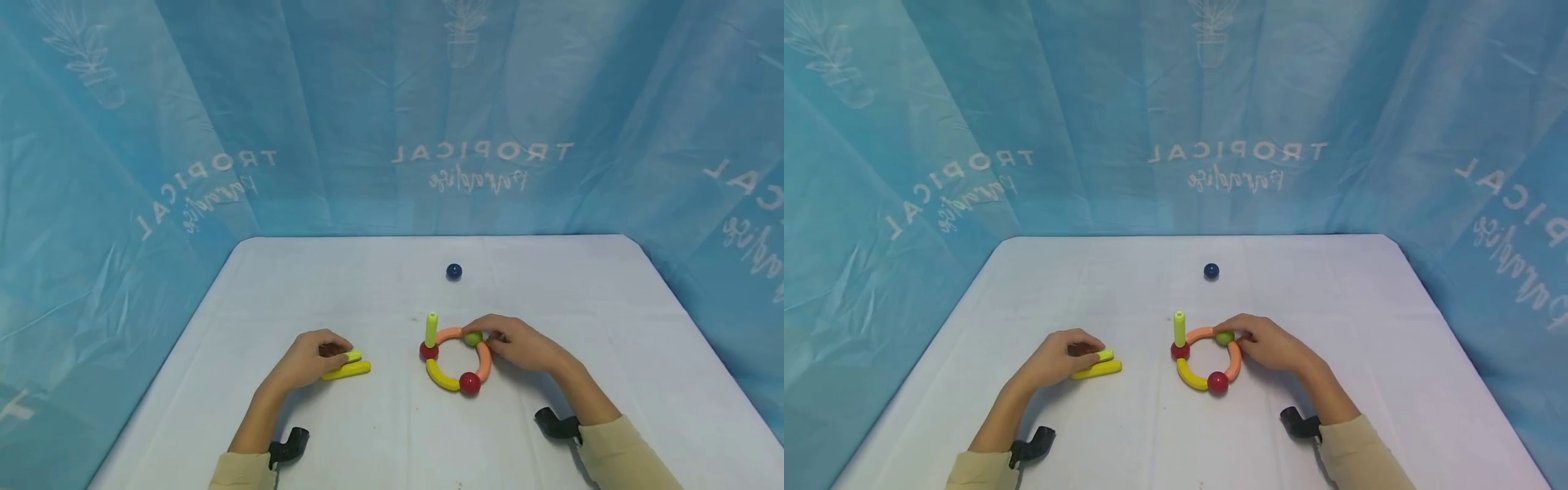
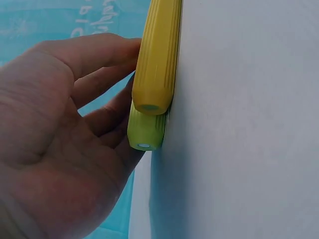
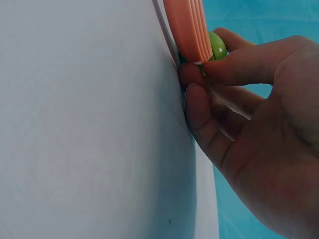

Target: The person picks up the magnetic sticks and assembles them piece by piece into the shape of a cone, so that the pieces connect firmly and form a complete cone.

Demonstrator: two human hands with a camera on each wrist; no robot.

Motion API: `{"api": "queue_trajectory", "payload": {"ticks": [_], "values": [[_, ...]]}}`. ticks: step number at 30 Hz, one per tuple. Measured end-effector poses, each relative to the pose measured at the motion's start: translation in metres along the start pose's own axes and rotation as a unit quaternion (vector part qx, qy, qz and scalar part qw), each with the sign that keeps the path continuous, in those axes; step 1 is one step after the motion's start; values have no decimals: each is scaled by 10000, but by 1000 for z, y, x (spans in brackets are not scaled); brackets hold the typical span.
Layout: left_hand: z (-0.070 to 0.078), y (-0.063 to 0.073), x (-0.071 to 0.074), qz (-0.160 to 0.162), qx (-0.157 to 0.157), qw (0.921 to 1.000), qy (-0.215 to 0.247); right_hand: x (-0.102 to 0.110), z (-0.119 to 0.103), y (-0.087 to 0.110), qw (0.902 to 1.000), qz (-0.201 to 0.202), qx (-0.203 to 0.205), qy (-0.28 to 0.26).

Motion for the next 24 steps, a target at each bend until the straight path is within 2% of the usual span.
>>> {"api": "queue_trajectory", "payload": {"ticks": [6, 15, 24], "values": [[-3, -1, -3, 2, -28, 9999, -145, 3, 2, 2, 9999, 4, -130, -4], [1, -2, -4, 89, 374, 9987, -345, 2, 3, 3, 9996, -268, 95, -89], [0, -3, -4, -11, 154, 9987, -480, 6, 4, 4, 9997, -52, -188, 178]]}}
Point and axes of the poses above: each hand's wrist, its own y-axis away from the middle knuckle, its own x-axis out of the back of the hand, z = x × y, the point moved 5 cm from there along -y, towards the middle knuckle, and after that the axes turned 6 degrees about -x, right-handed, at the moved point
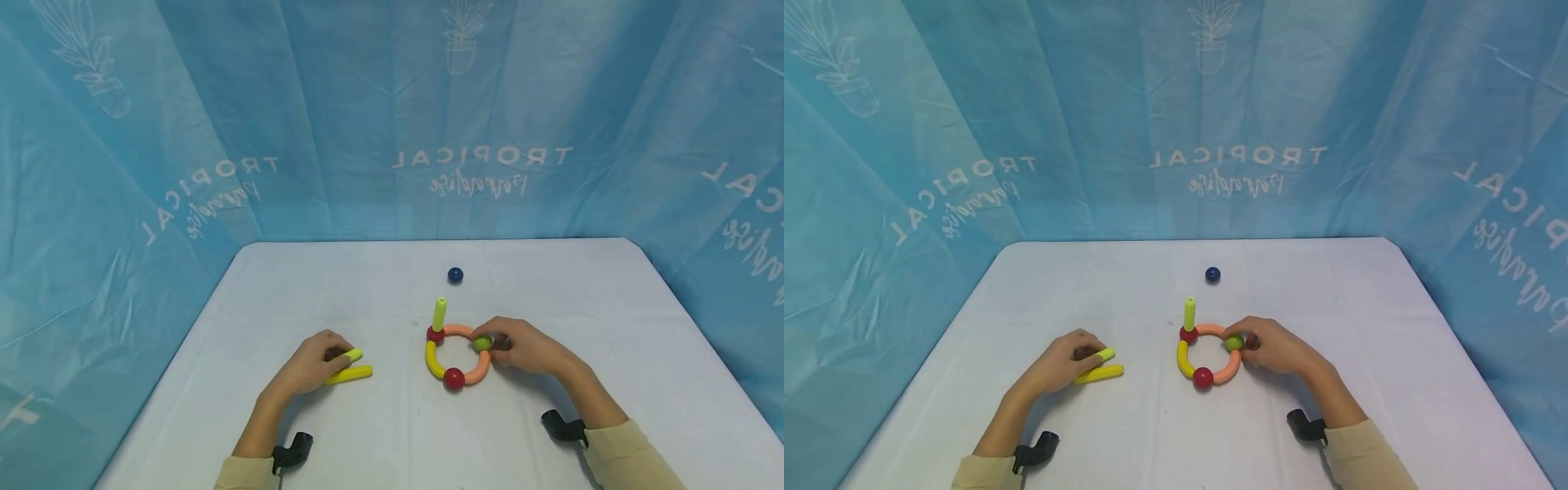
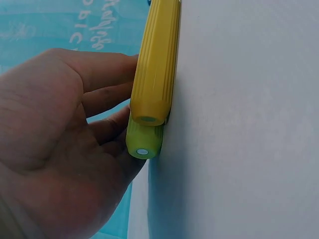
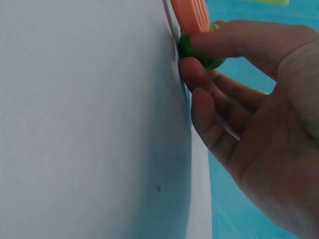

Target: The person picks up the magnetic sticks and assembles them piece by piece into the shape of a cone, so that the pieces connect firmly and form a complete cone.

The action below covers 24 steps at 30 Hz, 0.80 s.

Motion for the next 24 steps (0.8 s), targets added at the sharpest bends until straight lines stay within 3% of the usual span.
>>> {"api": "queue_trajectory", "payload": {"ticks": [12, 24], "values": [[-3, 0, 3, 381, 310, 9988, 28, -2, 3, -1, 9999, -106, -101, 89], [5, -3, 13, 684, 36, 9972, 293, -6, -1, 1, 9994, -316, -87, 55]]}}
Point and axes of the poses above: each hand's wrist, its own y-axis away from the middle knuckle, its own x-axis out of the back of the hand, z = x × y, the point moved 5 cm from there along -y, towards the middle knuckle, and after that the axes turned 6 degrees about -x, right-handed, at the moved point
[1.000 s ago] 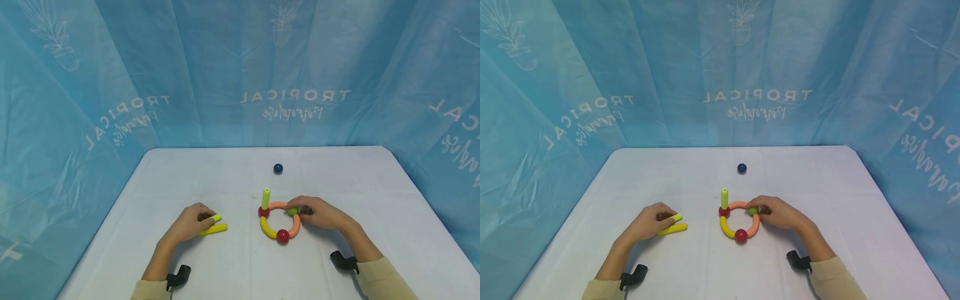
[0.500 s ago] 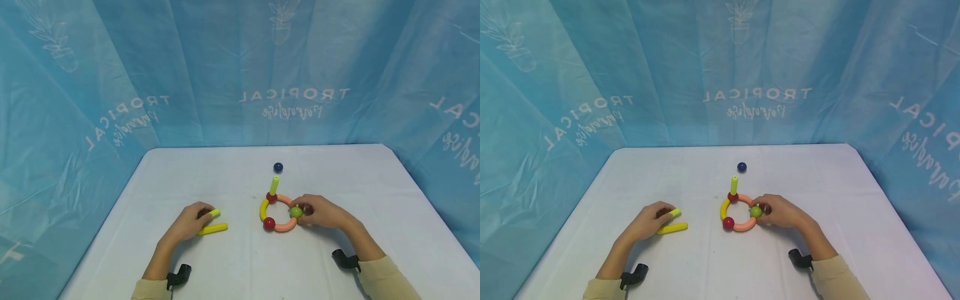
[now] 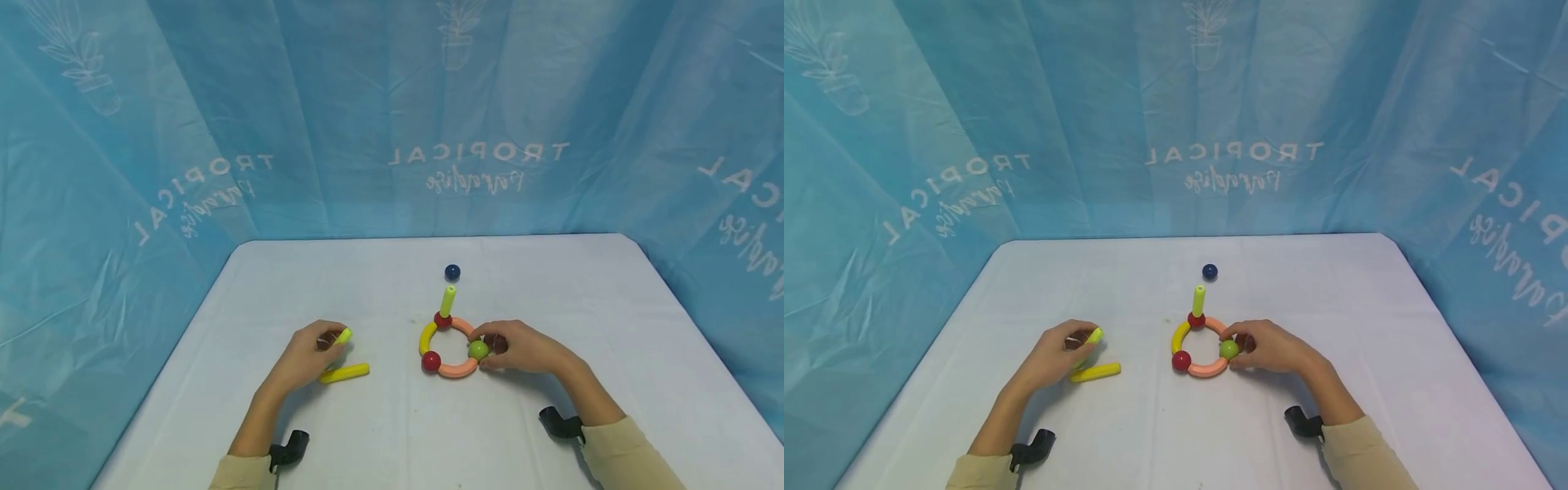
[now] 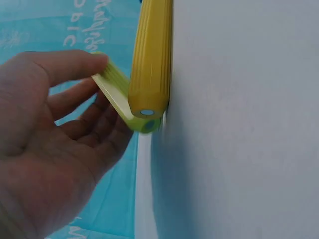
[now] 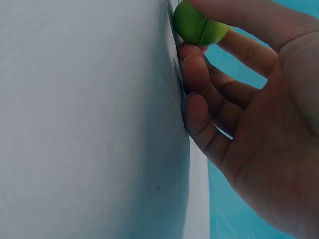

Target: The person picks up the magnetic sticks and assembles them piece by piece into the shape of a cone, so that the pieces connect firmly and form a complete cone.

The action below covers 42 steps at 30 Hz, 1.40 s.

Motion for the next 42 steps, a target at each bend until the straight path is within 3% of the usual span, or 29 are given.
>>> {"api": "queue_trajectory", "payload": {"ticks": [5, 13, 21, 29, 37, 42], "values": [[9, -7, 4, 7, -165, 9998, 129, -2, -3, 0, 9997, -134, 66, -166], [26, -15, 2, -323, -354, 9970, 603, -8, -11, -2, 9997, -133, 160, -128], [52, -34, 0, -266, -746, 9915, 1028, -10, -15, -3, 9999, -39, 139, -22], [69, -47, -9, -283, -848, 9887, 1202, -10, -17, -3, 9999, 22, 113, 98], [82, -54, -34, -442, -946, 9853, 1355, -13, -10, 0, 9999, 11, 94, 42], [86, -55, -40, -429, -1042, 9846, 1333, -14, -12, -5, 9998, -5, 196, 60]]}}
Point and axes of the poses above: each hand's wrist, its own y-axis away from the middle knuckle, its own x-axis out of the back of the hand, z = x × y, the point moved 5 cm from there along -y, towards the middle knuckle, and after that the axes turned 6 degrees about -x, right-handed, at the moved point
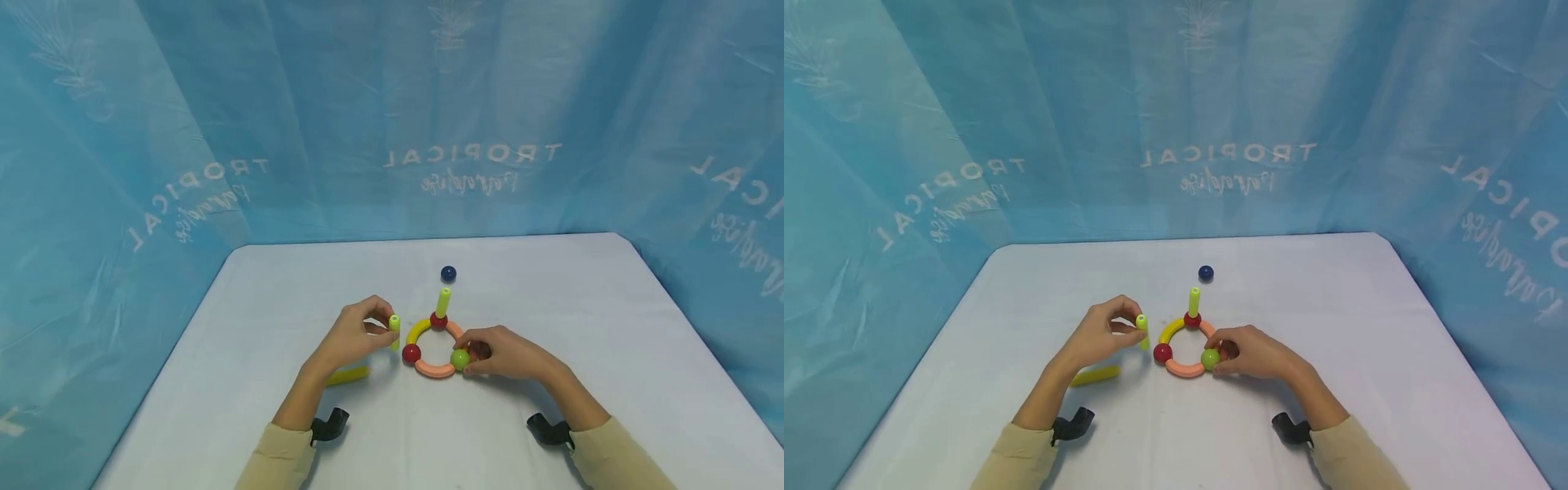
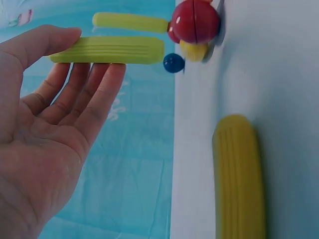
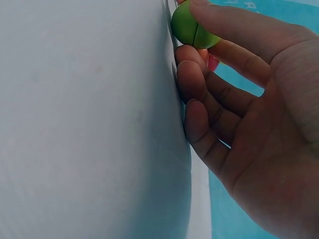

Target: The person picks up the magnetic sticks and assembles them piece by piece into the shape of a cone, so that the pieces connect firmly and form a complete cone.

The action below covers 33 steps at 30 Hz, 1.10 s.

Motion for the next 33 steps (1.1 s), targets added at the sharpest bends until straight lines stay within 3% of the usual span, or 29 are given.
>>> {"api": "queue_trajectory", "payload": {"ticks": [12, 22, 29, 33], "values": [[1, 2, -15, 228, -94, 9997, 91, -3, -2, -3, 10000, 3, -46, -49], [1, 2, -20, 114, -224, 9997, 76, -3, -2, -4, 9999, -2, -169, -35], [-4, 6, -23, -88, -122, 9999, 52, -5, 3, -4, 9998, -62, -174, 35], [-10, 12, -21, -295, -12, 9993, -241, -4, 2, -5, 9999, -6, -132, 85]]}}
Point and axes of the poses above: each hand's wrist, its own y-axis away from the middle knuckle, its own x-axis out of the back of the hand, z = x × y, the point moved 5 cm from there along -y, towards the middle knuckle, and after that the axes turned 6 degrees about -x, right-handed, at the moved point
